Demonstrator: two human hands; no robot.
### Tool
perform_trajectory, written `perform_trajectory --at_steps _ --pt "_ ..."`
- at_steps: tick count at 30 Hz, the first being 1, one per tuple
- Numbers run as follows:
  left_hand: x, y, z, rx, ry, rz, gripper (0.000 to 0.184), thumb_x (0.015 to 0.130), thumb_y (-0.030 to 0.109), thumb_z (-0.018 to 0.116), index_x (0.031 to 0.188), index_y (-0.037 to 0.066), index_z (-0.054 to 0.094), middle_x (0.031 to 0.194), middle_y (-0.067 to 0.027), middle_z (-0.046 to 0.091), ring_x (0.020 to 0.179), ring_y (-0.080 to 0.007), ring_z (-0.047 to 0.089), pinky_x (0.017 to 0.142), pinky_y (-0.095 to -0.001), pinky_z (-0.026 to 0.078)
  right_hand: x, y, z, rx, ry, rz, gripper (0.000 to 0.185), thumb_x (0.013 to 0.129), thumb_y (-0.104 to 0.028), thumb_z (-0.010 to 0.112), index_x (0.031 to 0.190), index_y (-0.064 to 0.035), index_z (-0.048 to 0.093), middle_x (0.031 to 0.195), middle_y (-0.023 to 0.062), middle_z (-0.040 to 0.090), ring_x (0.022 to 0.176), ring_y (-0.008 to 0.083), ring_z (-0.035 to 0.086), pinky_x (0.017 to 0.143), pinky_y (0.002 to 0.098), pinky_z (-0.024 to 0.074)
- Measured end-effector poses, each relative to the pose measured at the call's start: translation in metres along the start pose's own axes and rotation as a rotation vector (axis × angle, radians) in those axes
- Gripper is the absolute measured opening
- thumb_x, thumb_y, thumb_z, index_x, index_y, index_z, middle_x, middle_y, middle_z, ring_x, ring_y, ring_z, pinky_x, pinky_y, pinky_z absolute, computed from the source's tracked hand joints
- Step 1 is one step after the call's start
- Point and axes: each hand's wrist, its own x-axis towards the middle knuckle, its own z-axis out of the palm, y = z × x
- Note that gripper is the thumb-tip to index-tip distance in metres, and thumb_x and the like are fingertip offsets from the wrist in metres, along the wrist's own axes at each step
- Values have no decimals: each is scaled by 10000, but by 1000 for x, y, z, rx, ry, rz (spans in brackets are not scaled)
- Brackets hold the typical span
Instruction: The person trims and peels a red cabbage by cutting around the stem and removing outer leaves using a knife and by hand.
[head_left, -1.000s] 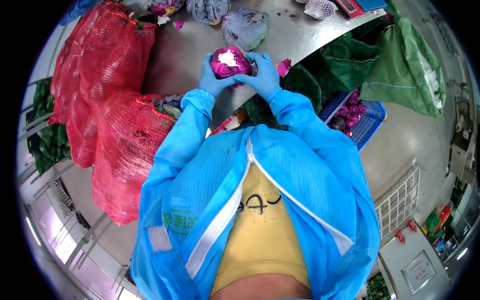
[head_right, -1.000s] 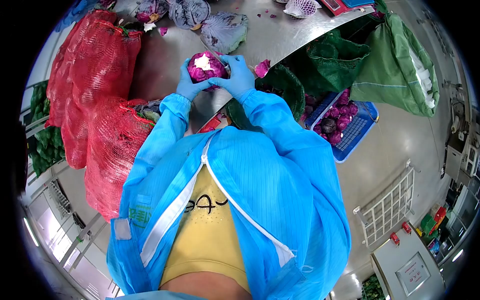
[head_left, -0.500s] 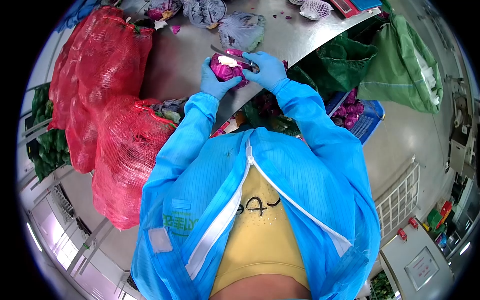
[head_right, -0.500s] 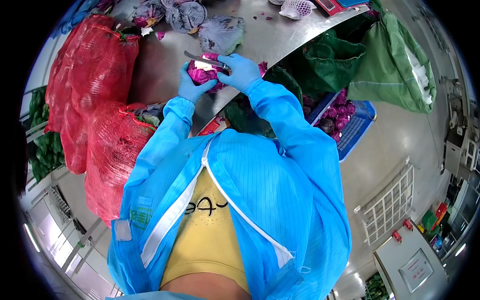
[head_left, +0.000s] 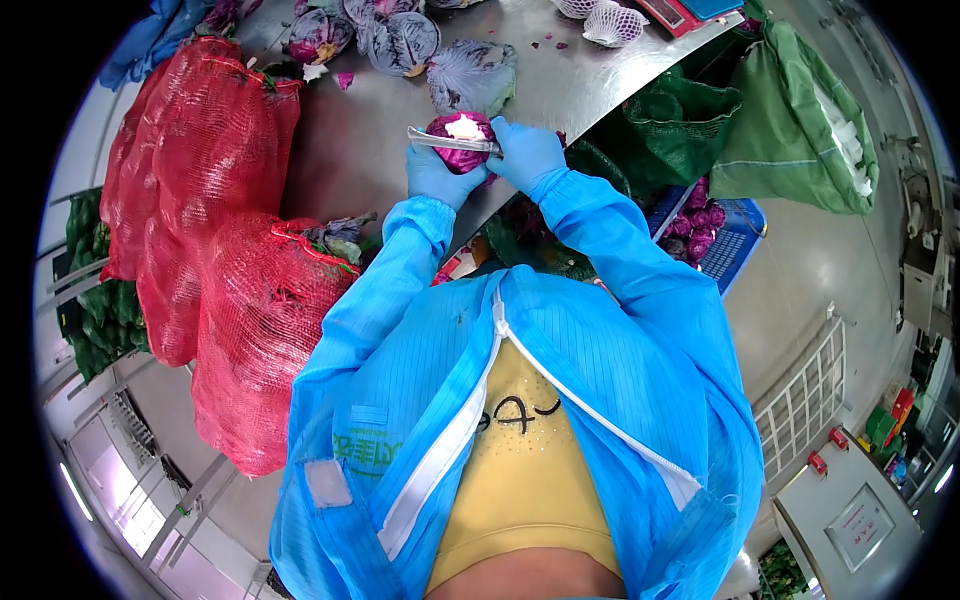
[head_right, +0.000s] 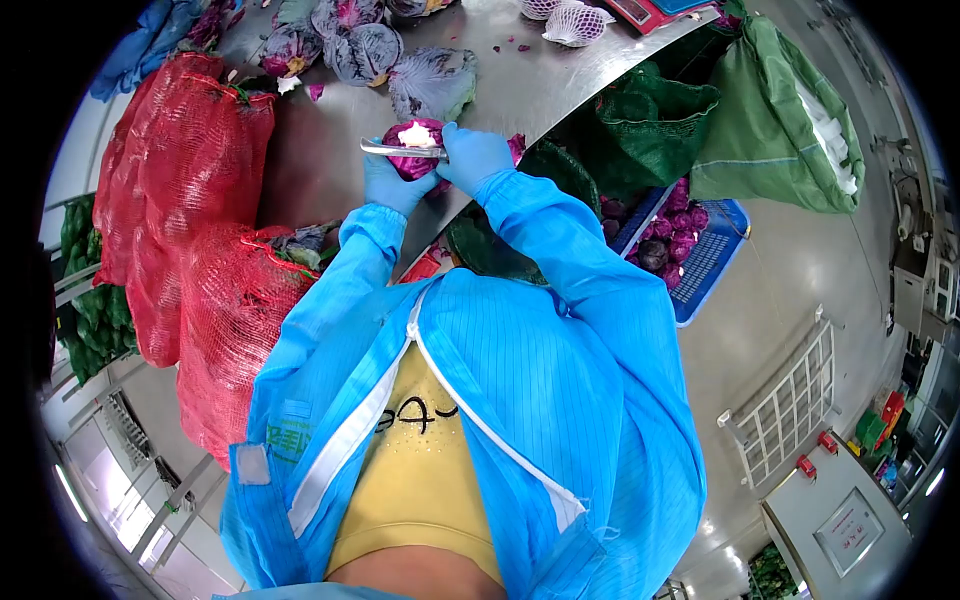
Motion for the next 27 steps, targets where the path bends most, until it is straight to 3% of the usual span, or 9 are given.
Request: perform_trajectory --at_steps 6,9,12,14,19,21,23,25,27 --pt "6 2 3 -32 -11 -20 1106 471 414 845 1290 -70 280 1216 -214 418 1127 -317 456 977 -373 382 -1 3 3 50 12 82 361 730 -321 654 988 -104 525 791 106 628 734 294 632 607 420 495" --pt "-6 14 -6 120 16 19 1076 490 435 824 1302 -26 290 1221 -218 407 1128 -356 438 968 -402 395 7 30 8 149 160 220 158 751 -234 599 839 -103 598 804 132 645 753 350 629 659 464 492" --pt "-12 16 -4 162 12 31 1125 499 428 826 1338 -34 235 1244 -230 389 1153 -370 417 983 -412 381 2 50 -3 197 65 388 231 766 -243 619 958 -115 625 898 114 647 807 325 628 701 432 497" --pt "-13 10 0 145 48 75 1111 491 421 830 1324 -33 252 1246 -226 394 1150 -370 420 985 -417 377 -4 62 10 413 239 268 376 753 -306 683 1085 -142 620 1015 92 621 855 289 616 756 386 494" --pt "-2 7 -7 105 -1 40 1108 467 414 838 1309 -36 276 1225 -218 417 1138 -357 437 975 -405 385 -4 31 0 618 130 42 527 684 -394 748 1139 -170 605 985 64 581 861 258 594 779 352 486" --pt "4 -1 -7 26 -62 70 1103 469 418 837 1305 -44 285 1223 -214 418 1130 -347 447 972 -393 389 7 34 3 547 95 -188 495 708 -382 730 1138 -173 601 963 65 575 862 253 595 752 351 490" --pt "5 -7 -5 60 -37 111 1111 472 423 838 1308 -54 285 1217 -212 425 1120 -344 458 965 -389 396 18 41 1 504 33 -193 455 732 -365 711 1127 -169 600 948 63 583 849 255 600 721 360 490" --pt "3 -6 -5 107 -26 93 1126 472 426 843 1311 -65 276 1206 -211 436 1103 -347 471 953 -391 407 25 40 -10 356 -43 -350 430 760 -231 700 1157 -120 576 913 93 568 806 252 587 732 342 491" --pt "9 -9 -5 49 -42 97 1131 474 429 844 1311 -72 272 1197 -213 441 1097 -348 475 946 -394 412 28 32 -21 258 -47 -379 398 740 -234 705 1098 -123 572 878 88 573 783 257 598 698 360 495"
